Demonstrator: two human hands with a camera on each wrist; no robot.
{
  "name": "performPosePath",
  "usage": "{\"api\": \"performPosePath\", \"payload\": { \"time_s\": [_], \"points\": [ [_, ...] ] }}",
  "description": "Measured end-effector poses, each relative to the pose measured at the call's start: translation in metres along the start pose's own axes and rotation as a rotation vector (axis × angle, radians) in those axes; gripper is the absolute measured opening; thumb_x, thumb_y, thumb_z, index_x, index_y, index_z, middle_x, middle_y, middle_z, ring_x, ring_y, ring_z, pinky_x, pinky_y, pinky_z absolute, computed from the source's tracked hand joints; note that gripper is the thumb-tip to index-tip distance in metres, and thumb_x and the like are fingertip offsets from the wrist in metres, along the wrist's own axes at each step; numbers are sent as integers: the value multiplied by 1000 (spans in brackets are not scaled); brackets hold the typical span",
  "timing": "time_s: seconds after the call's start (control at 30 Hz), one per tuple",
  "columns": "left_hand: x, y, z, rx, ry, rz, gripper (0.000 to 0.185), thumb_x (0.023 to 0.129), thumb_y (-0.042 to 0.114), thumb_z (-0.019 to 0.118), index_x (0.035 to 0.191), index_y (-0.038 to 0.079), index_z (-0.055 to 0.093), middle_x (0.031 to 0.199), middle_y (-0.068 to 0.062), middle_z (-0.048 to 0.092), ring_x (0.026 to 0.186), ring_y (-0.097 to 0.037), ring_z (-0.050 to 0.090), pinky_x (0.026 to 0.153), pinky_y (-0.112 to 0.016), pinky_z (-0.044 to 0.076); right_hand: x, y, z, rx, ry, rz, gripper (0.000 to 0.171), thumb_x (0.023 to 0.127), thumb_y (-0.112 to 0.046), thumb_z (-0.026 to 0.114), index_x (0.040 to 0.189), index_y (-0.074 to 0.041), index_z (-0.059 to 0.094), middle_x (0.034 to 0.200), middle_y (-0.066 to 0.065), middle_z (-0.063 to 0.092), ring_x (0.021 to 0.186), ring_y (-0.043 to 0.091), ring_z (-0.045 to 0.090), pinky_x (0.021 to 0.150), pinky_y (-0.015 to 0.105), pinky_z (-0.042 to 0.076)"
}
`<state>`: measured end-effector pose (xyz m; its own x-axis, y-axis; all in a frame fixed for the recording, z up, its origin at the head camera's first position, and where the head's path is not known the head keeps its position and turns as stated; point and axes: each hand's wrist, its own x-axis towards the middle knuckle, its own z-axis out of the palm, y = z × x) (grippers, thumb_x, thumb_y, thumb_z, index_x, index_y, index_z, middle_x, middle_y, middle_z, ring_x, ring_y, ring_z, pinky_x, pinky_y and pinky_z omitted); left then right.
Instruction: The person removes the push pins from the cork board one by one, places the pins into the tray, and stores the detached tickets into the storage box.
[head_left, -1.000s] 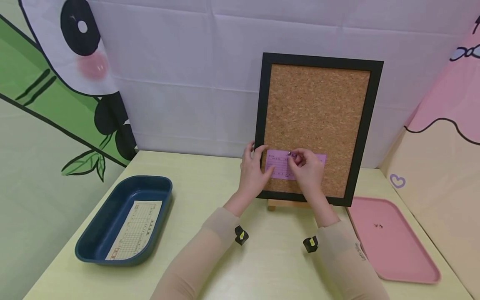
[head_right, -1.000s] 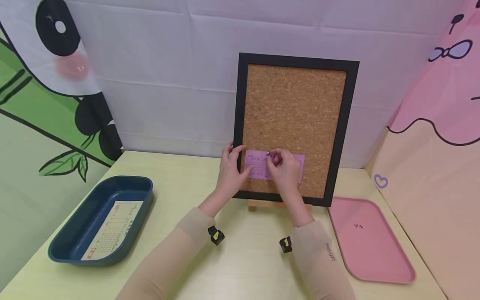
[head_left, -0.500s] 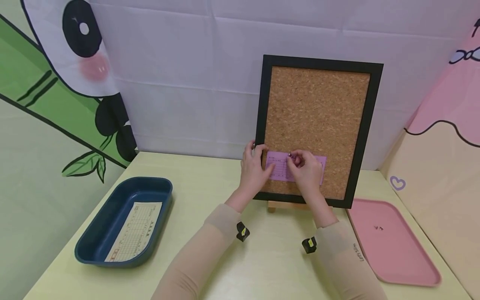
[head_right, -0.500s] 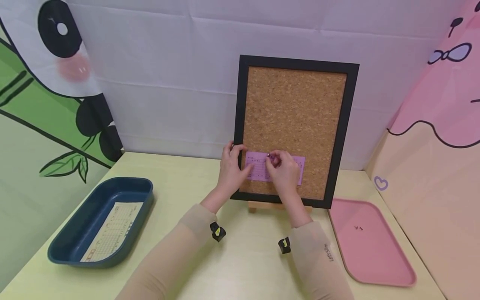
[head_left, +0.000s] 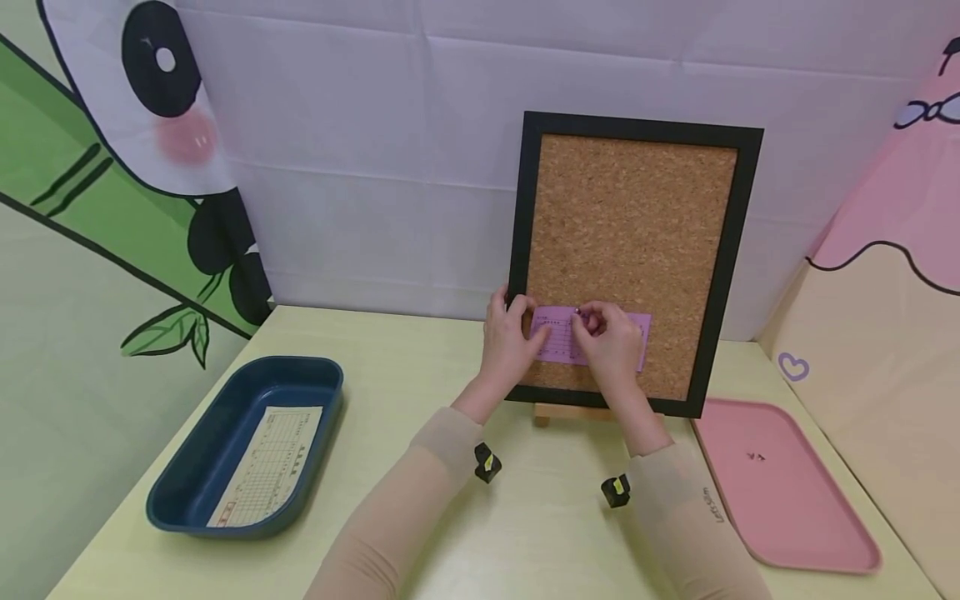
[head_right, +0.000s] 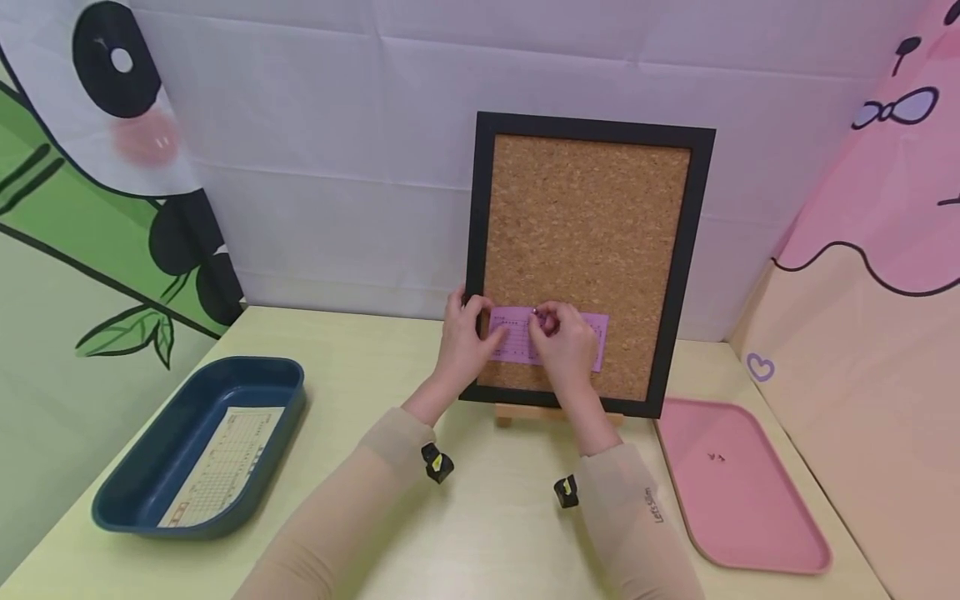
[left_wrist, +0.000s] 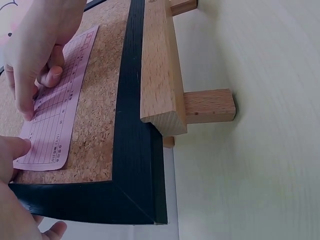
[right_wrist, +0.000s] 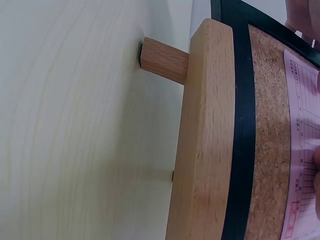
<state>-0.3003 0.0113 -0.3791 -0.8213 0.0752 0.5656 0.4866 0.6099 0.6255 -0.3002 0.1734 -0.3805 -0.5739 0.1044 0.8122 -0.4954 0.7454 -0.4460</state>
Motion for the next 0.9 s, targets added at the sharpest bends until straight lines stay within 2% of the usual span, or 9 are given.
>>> {"api": "performPosePath", "payload": {
  "time_s": [0.37, 0.67, 0.9],
  "points": [
    [3, -2, 0, -61, 46, 9, 11, 88, 19, 67, 87, 11, 59, 142, -19, 35, 130, -36, 39, 100, -45, 42, 1, 1, 3, -24, 30, -40, 10, 78, -10, 72, 81, -2, 68, 65, 7, 61, 54, 16, 52, 53, 18, 34],
    [3, -2, 2, -104, 58, -10, 10, 88, 15, 67, 86, 10, 59, 141, -17, 35, 131, -35, 40, 99, -41, 43, 3, -2, 3, -66, 44, -89, 9, 77, -10, 71, 78, -2, 66, 63, 8, 59, 52, 13, 47, 48, 24, 34],
    [2, -2, 3, -121, 71, -14, 9, 88, 15, 67, 86, 10, 59, 139, -16, 37, 128, -34, 43, 97, -39, 44, 3, -2, 4, -60, 49, -100, 9, 76, -8, 70, 78, -1, 66, 63, 8, 58, 51, 15, 47, 48, 26, 35]
  ]
}}
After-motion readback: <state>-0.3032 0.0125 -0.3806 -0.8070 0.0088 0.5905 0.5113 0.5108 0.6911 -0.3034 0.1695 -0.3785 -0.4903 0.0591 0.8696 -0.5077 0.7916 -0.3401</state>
